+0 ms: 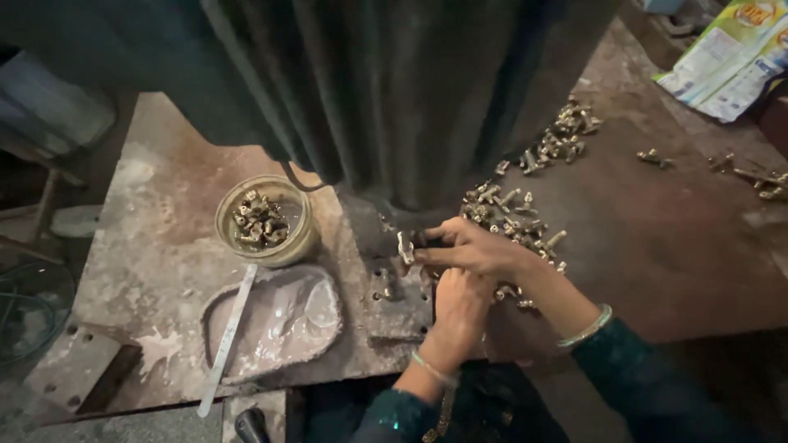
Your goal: The person picks brass fittings from a pile on the worktable, seats each one in the die of a press machine, and operates the press to form it. They dip some parts in a bowl of liquid, use a small tool on the die area, and set finished pieces back on the table.
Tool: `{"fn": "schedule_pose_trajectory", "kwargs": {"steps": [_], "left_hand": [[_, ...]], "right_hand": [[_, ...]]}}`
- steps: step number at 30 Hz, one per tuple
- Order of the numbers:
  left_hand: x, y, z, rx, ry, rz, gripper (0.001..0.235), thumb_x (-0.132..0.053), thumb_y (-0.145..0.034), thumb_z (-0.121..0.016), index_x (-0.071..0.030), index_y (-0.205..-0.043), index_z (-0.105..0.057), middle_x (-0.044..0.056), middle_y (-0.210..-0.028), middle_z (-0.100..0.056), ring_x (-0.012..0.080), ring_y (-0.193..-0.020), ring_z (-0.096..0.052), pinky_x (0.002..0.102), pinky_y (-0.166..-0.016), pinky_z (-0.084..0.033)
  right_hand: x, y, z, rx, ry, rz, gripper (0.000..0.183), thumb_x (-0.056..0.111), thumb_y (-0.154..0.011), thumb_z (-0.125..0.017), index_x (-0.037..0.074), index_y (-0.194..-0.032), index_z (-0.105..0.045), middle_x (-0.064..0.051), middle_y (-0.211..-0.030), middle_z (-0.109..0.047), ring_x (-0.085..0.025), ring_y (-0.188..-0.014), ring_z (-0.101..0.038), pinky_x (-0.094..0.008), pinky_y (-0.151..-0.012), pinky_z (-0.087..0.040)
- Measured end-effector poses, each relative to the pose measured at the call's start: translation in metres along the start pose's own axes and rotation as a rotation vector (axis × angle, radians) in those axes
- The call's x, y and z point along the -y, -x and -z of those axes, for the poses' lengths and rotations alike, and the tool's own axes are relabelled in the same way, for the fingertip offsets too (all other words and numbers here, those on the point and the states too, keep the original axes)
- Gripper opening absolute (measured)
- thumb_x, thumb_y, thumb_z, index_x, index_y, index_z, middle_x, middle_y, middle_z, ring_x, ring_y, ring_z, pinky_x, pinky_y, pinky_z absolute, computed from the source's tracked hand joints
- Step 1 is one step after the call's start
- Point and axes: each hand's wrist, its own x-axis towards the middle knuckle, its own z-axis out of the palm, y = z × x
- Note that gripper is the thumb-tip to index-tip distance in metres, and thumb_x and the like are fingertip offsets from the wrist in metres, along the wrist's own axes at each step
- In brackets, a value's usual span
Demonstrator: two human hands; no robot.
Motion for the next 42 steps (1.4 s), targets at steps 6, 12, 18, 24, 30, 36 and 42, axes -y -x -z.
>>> {"fn": "schedule_pose_trajectory", "kwargs": {"steps": [6,12,18,24,30,36,42], "left_hand": [[-0.008,0.034,0.042,0.106,0.56,0.45,0.032,-0.01,-0.083,-0.071,-0.007,-0.116,-0.07,0.012,-0.104,-0.074,0.0283,-0.098,-0.072,0.039,-0.083,-0.057],[-0.057,0.031,0.155,0.167,0.466,0.63,0.027,-0.014,-0.086,-0.077,-0.01,-0.113,-0.078,0.01,-0.098,-0.077,0.0227,-0.089,-0.076,0.032,-0.075,-0.06],[0.001,0.059,0.136,-0.035,-0.141,-0.202,0.047,-0.007,-0.075,-0.07,-0.002,-0.121,-0.069,0.009,-0.111,-0.066,0.0286,-0.105,-0.067,0.039,-0.08,-0.057],[-0.013,0.052,0.149,0.126,-0.119,0.136,0.059,0.002,-0.07,-0.067,0.002,-0.129,-0.061,0.016,-0.12,-0.062,0.0335,-0.106,-0.061,0.039,-0.076,-0.055],[0.012,0.052,0.095,0.176,-0.341,0.199,0.039,-0.003,-0.069,-0.07,-0.002,-0.108,-0.067,0.012,-0.103,-0.066,0.0315,-0.103,-0.06,0.038,-0.077,-0.055],[-0.017,0.074,0.031,0.239,-0.401,-0.097,0.034,-0.016,-0.078,-0.066,-0.002,-0.109,-0.07,0.01,-0.104,-0.066,0.028,-0.104,-0.059,0.041,-0.08,-0.055],[-0.014,0.11,0.087,0.198,-0.079,0.236,0.031,-0.005,-0.079,-0.065,-0.007,-0.11,-0.068,0.015,-0.107,-0.063,0.0359,-0.099,-0.061,0.046,-0.075,-0.055]], "right_hand": [[0.001,-0.002,-0.005,0.017,-0.043,0.06,0.028,0.017,-0.097,-0.069,0.001,-0.12,-0.07,-0.002,-0.103,-0.076,-0.008,-0.088,-0.067,-0.028,-0.078,-0.056],[-0.006,-0.004,-0.001,0.045,-0.049,0.05,0.027,0.016,-0.099,-0.067,0.0,-0.12,-0.071,-0.003,-0.104,-0.075,-0.01,-0.091,-0.066,-0.028,-0.081,-0.055],[0.013,0.004,-0.012,0.057,0.041,0.076,0.027,0.015,-0.1,-0.063,0.002,-0.122,-0.069,-0.001,-0.107,-0.075,-0.008,-0.093,-0.066,-0.026,-0.081,-0.055],[-0.002,-0.004,-0.006,0.039,-0.053,0.088,0.024,0.012,-0.102,-0.062,-0.001,-0.121,-0.068,-0.002,-0.108,-0.072,-0.011,-0.095,-0.066,-0.029,-0.082,-0.056],[-0.015,-0.005,-0.004,0.034,-0.087,0.137,0.028,0.011,-0.101,-0.062,0.0,-0.126,-0.067,-0.003,-0.111,-0.072,-0.01,-0.098,-0.066,-0.028,-0.085,-0.056],[-0.016,0.006,-0.028,-0.14,-0.14,0.138,0.033,0.012,-0.099,-0.065,0.0,-0.13,-0.067,-0.003,-0.112,-0.074,-0.009,-0.097,-0.068,-0.027,-0.085,-0.056],[-0.027,0.015,-0.074,-0.504,-0.197,0.238,0.027,0.014,-0.1,-0.064,0.0,-0.123,-0.069,-0.004,-0.106,-0.075,-0.011,-0.084,-0.066,-0.029,-0.074,-0.056]]}}
